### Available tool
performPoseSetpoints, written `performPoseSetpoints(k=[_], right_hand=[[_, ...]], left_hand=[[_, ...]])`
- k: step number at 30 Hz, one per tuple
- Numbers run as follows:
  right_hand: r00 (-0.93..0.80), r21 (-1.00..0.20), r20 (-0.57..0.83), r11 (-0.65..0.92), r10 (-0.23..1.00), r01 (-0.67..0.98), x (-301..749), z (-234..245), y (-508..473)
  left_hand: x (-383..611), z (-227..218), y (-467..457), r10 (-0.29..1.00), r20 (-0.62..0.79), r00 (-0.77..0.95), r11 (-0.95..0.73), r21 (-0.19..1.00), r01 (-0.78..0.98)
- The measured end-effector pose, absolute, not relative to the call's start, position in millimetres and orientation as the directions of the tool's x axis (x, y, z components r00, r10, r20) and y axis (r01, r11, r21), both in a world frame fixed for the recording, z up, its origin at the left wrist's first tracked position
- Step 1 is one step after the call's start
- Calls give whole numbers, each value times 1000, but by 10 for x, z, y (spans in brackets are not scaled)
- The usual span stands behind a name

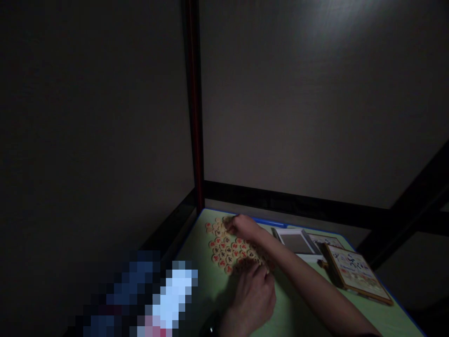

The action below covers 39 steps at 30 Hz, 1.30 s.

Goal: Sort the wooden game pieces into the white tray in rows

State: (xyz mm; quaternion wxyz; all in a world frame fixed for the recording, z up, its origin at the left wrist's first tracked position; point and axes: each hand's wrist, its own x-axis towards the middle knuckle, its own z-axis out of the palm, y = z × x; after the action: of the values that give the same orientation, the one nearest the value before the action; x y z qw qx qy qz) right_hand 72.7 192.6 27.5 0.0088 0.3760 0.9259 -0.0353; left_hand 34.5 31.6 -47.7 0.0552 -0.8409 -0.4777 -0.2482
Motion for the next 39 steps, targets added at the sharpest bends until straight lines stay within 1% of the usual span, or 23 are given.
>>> performPoseSetpoints(k=[6,9,12,19,24,29,32,36,39], right_hand=[[-729,6,-64,731,681,682,501,190,1822],[-723,1,-73,725,687,689,516,139,1835],[-728,-57,-74,726,681,685,599,148,1900],[-723,-261,-52,689,689,676,837,178,2107],[-722,-311,-16,683,691,661,901,21,2119],[-732,-288,26,706,681,647,947,-24,2123],[-741,-252,54,728,669,638,891,35,2076],[-795,-208,95,793,598,572,654,136,1941],[-832,-166,76,830,550,533,450,166,1850]], left_hand=[[336,-498,331,803,446,395,-521,206,828],[340,-462,320,809,435,396,-519,210,829],[347,-458,307,810,430,399,-517,200,833],[341,-460,314,809,424,407,-513,170,842],[342,-425,310,812,405,420,-521,180,834],[333,-440,319,817,420,394,-508,201,838],[329,-435,316,830,396,393,-501,218,837],[333,-391,300,848,346,402,-495,243,834],[333,-366,296,858,308,411,-493,272,826]])
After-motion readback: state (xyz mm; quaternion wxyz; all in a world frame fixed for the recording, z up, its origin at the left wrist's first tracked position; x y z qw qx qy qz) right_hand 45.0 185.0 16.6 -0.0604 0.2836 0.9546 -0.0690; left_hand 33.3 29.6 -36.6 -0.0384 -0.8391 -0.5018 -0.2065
